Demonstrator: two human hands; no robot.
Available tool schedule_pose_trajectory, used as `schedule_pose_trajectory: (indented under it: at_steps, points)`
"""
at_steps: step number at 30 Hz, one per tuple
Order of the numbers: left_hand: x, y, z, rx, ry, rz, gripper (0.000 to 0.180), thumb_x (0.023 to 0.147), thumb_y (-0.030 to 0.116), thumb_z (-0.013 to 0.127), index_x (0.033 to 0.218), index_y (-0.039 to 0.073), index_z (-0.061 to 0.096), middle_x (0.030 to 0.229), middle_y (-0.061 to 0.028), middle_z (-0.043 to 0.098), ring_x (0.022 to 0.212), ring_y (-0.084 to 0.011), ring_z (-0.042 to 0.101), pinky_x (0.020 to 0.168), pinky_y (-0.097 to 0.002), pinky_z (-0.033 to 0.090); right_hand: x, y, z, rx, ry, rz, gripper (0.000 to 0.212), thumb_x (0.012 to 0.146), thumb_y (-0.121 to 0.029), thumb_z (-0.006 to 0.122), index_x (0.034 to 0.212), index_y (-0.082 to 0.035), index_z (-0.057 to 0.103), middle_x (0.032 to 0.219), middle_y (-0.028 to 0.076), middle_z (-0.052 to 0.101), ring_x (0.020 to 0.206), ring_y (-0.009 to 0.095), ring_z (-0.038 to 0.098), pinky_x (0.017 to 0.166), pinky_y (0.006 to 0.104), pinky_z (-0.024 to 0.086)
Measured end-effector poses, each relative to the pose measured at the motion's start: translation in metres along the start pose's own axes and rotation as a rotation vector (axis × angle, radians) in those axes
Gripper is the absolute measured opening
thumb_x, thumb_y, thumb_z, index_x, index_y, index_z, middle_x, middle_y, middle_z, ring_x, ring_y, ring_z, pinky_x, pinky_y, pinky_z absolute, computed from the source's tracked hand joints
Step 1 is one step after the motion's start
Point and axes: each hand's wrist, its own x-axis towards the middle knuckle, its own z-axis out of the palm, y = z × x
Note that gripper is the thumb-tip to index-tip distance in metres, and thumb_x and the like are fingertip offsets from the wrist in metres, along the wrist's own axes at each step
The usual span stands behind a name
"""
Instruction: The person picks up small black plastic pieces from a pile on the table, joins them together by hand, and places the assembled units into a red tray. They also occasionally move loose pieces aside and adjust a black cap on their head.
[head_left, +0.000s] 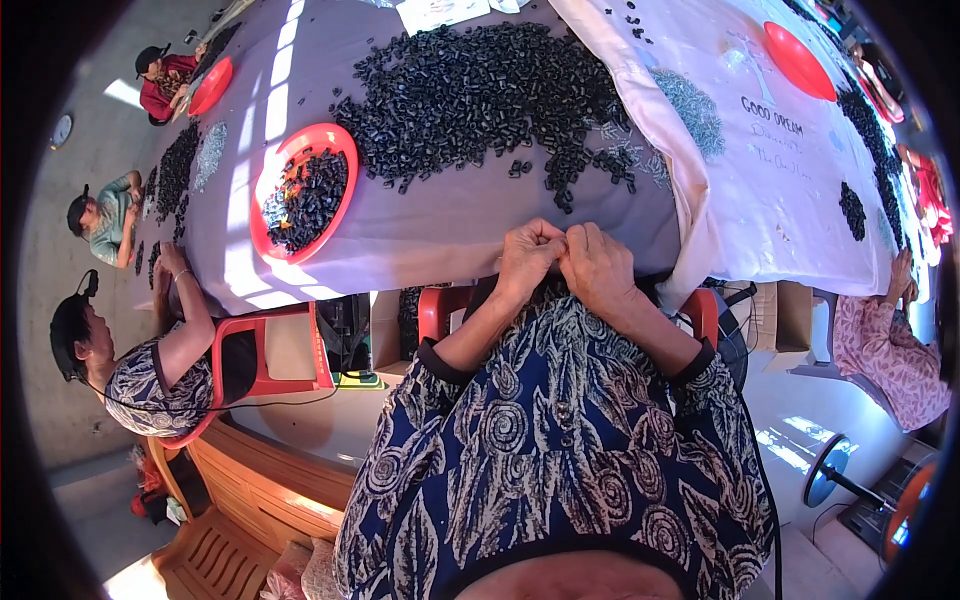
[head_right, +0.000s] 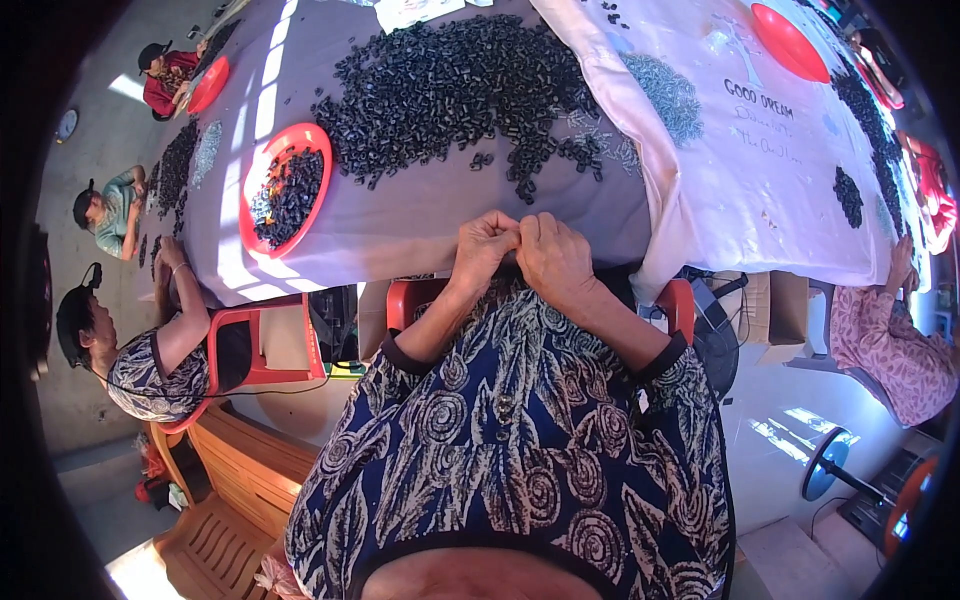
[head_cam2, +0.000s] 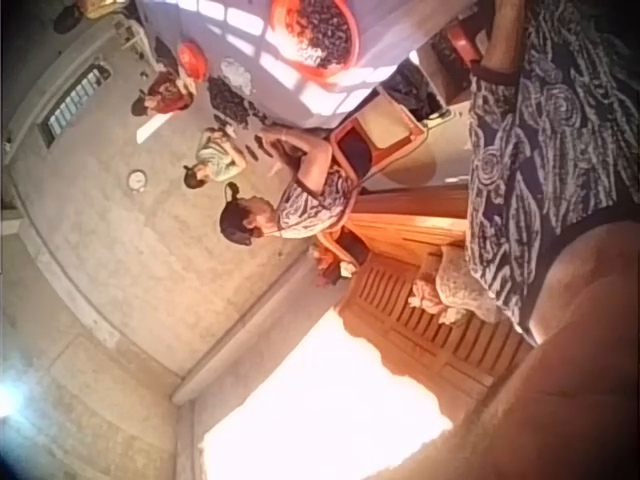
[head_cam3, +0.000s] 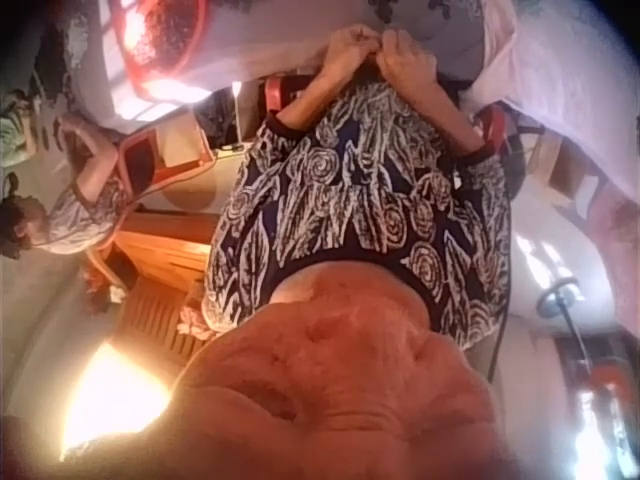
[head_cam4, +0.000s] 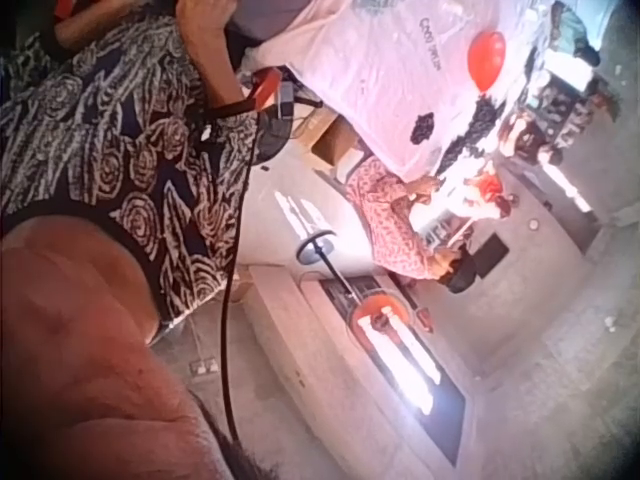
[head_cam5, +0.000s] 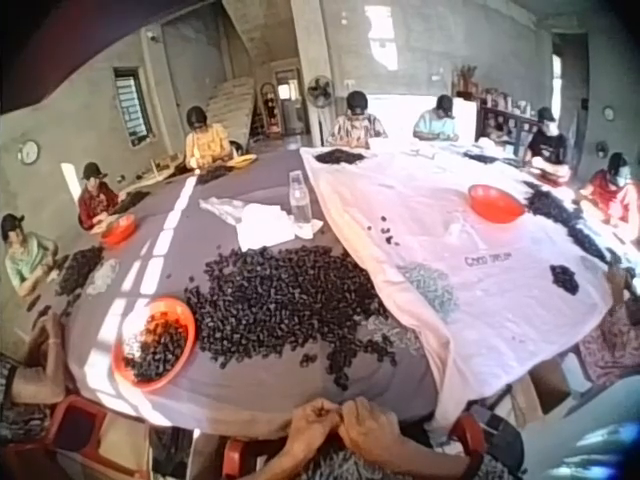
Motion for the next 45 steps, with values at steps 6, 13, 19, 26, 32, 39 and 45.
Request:
schedule_pose_trajectory:
  at_steps: [6,13,19,26,32,39,45]
  points:
    - [0.002,-0.004,-0.002,0.019,-0.017,0.028,0.005,0.077,-0.006,0.056,0.077,-0.001,0.057,0.069,-0.0023,0.058,0.058,-0.0045,0.051,0.052,-0.0176,0.041,-0.003,0.001,0.005,0.033,-0.032,0.017,0.018,0.072,-0.012,0.059,0.077,-0.006,0.043,0.068,0.007,0.047,0.058,0.023,0.058,0.048,0.0327,0.048]
    - [0.002,-0.001,-0.002,0.013,-0.042,0.003,0.003,0.08,-0.004,0.056,0.08,-0.001,0.057,0.073,-0.0066,0.062,0.063,-0.0082,0.057,0.059,-0.0207,0.047,0.008,0.017,-0.009,0.332,-0.24,0.105,0.021,0.076,-0.019,0.06,0.081,-0.003,0.047,0.078,0.014,0.055,0.062,0.031,0.059,0.057,0.0409,0.047]
    - [0.0,0.006,-0.001,-0.042,-0.08,-0.015,0.009,0.083,-0.002,0.055,0.092,-0.003,0.057,0.077,-0.0129,0.064,0.069,-0.0157,0.063,0.068,-0.0256,0.052,0.018,0.089,-0.02,0.388,-0.033,0.252,0.01,0.08,-0.012,0.057,0.083,-0.002,0.054,0.082,0.016,0.057,0.073,0.034,0.057,0.066,0.0416,0.044]
    - [0.001,0.008,-0.004,0.004,-0.152,-0.034,0.02,0.084,-0.002,0.055,0.105,-0.002,0.058,0.085,-0.0124,0.064,0.073,-0.0164,0.064,0.074,-0.0272,0.051,0.004,0.131,0.007,-0.16,0.051,0.405,0.017,0.08,-0.014,0.057,0.093,-0.005,0.051,0.09,0.016,0.057,0.079,0.035,0.058,0.072,0.0452,0.045]
    - [0.003,0.004,-0.004,-0.028,-0.235,-0.024,0.024,0.083,-0.01,0.052,0.106,-0.002,0.056,0.085,-0.0108,0.064,0.078,-0.0152,0.064,0.076,-0.0268,0.053,0.004,0.134,0.013,-0.181,0.054,0.429,0.019,0.08,-0.015,0.057,0.095,-0.005,0.052,0.091,0.016,0.056,0.081,0.035,0.059,0.074,0.0454,0.045]
    - [0.004,-0.002,-0.005,0.057,-0.278,0.078,0.03,0.082,-0.01,0.053,0.11,0.0,0.055,0.09,-0.0107,0.065,0.081,-0.016,0.064,0.076,-0.0249,0.051,0.006,0.129,0.01,-0.255,0.043,0.38,0.019,0.082,-0.014,0.054,0.099,-0.006,0.052,0.106,0.019,0.052,0.085,0.036,0.059,0.082,0.0476,0.042]
    - [0.005,-0.01,-0.007,0.028,-0.292,0.086,0.027,0.082,-0.01,0.054,0.107,0.001,0.054,0.09,-0.0101,0.065,0.083,-0.0148,0.063,0.076,-0.0245,0.051,0.006,0.128,0.009,-0.258,-0.011,0.395,0.018,0.085,-0.013,0.047,0.102,-0.006,0.05,0.109,0.018,0.052,0.085,0.037,0.059,0.08,0.0478,0.043]
